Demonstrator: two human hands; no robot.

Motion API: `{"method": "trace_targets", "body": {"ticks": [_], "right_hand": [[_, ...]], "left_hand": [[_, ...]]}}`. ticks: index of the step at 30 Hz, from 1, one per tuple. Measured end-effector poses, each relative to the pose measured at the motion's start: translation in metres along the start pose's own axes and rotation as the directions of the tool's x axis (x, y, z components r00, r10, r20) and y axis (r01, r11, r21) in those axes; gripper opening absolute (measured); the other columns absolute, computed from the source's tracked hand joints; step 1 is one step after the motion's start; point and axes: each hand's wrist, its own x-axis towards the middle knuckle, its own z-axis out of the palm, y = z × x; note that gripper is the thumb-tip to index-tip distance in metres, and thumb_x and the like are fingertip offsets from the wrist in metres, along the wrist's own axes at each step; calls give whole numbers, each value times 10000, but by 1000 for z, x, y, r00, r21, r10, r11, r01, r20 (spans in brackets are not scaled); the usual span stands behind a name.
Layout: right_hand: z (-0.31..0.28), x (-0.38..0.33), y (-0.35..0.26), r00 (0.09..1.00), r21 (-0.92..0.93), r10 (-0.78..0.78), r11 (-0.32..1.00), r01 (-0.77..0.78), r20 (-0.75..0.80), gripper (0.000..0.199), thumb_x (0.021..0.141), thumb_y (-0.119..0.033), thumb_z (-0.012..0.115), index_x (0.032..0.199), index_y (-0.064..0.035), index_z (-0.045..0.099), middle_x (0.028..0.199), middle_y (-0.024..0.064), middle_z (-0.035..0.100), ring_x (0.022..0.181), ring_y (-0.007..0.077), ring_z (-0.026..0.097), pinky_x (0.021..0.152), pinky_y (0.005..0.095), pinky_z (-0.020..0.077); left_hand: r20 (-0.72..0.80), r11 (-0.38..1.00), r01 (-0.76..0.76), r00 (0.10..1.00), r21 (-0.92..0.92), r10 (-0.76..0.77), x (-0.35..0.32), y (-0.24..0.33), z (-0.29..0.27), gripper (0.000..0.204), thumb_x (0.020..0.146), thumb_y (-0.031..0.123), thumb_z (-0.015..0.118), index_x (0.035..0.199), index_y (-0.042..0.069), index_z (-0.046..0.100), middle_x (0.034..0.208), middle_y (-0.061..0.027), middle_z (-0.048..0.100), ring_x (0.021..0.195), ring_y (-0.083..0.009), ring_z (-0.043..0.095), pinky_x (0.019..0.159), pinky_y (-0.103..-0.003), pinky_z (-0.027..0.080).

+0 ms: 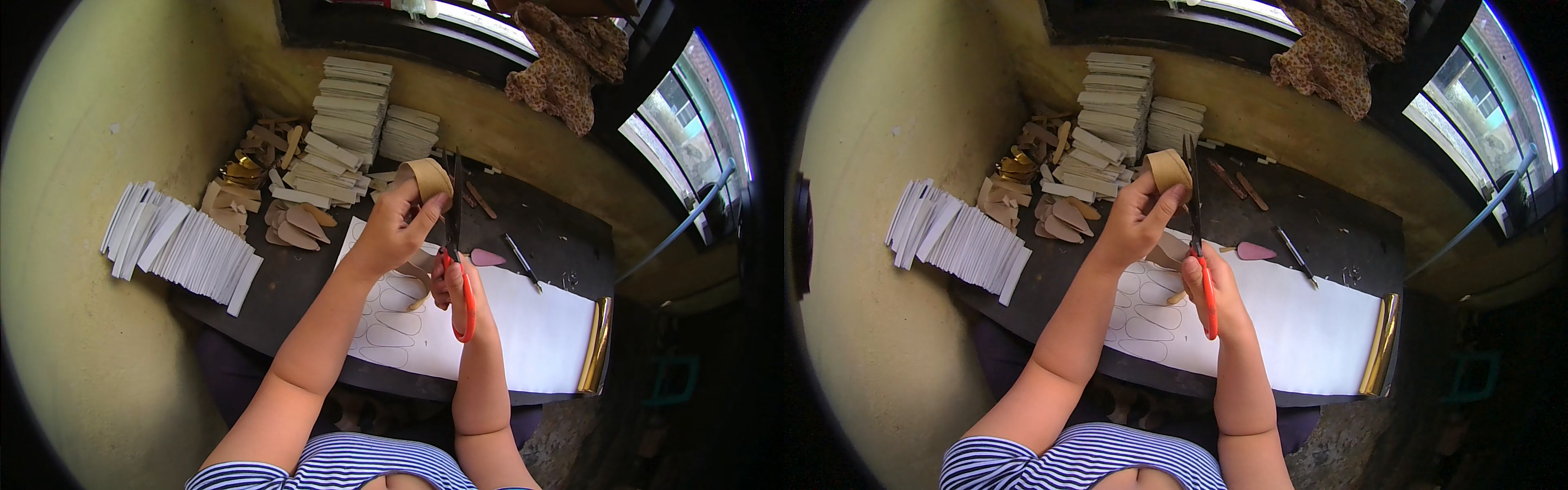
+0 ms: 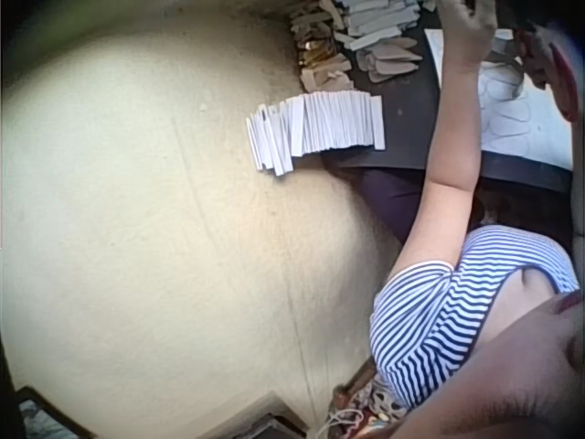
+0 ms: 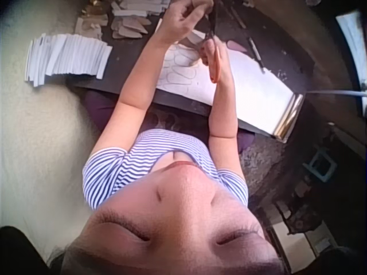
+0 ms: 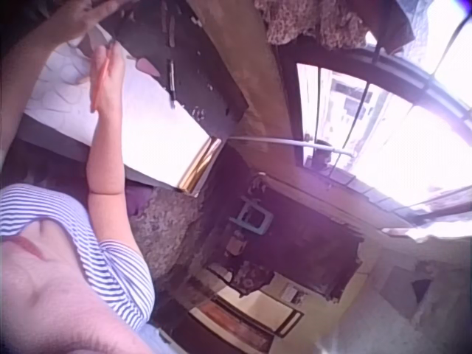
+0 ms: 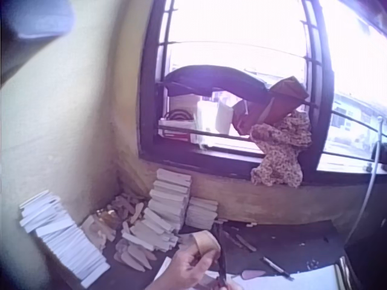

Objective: The person uses red-handled scissors to cut a stack of brown paper sheets into curved shapes. They hold the stack in their left hand and cut along a pre-drawn outline, periodically adjusting the paper's position to complete the shape.

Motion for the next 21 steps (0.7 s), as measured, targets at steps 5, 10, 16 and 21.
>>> {"method": "trace_targets", "body": {"ticks": [5, 10, 16, 21], "right_hand": [[-2, 0, 0, 1000, 16, 8, 1000, -8, 11, 579, 784, -648, 429, 808, -69, 401, 603, -36, 302, 507, 61, 267, 437, 201, 212], [-3, 0, 2, 1000, 31, 8, 999, -9, 23, 552, 800, -618, 438, 799, -68, 397, 591, -37, 295, 497, 58, 253, 433, 203, 202], [-1, 1, 7, 1000, 32, -24, 999, 24, 4, 548, 793, -616, 452, 797, -72, 396, 588, -41, 288, 494, 54, 240, 431, 204, 189], [-1, 1, 2, 1000, 36, 6, 999, -6, -3, 567, 777, -635, 458, 797, -71, 402, 593, -45, 288, 491, 49, 237, 425, 199, 175]], "left_hand": [[17, 999, 45, 999, 2, -45, 0, 3, -1, 193, 871, 159, 530, 981, 2, 550, 764, 16, 539, 635, -23, 431, 556, -180, 369], [36, 997, 79, 996, 3, -79, 0, 6, -3, 214, 886, 167, 518, 1041, 20, 533, 841, 22, 557, 724, -19, 478, 640, -166, 399], [49, 997, 72, 996, 3, -72, 0, 1, -5, 211, 889, 155, 510, 1044, 13, 530, 840, 18, 557, 730, -19, 492, 652, -165, 417], [43, 997, 82, 996, -14, -81, 0, 2, -4, 213, 893, 155, 503, 1048, 11, 528, 843, 14, 557, 732, -22, 494, 651, -169, 420]]}}
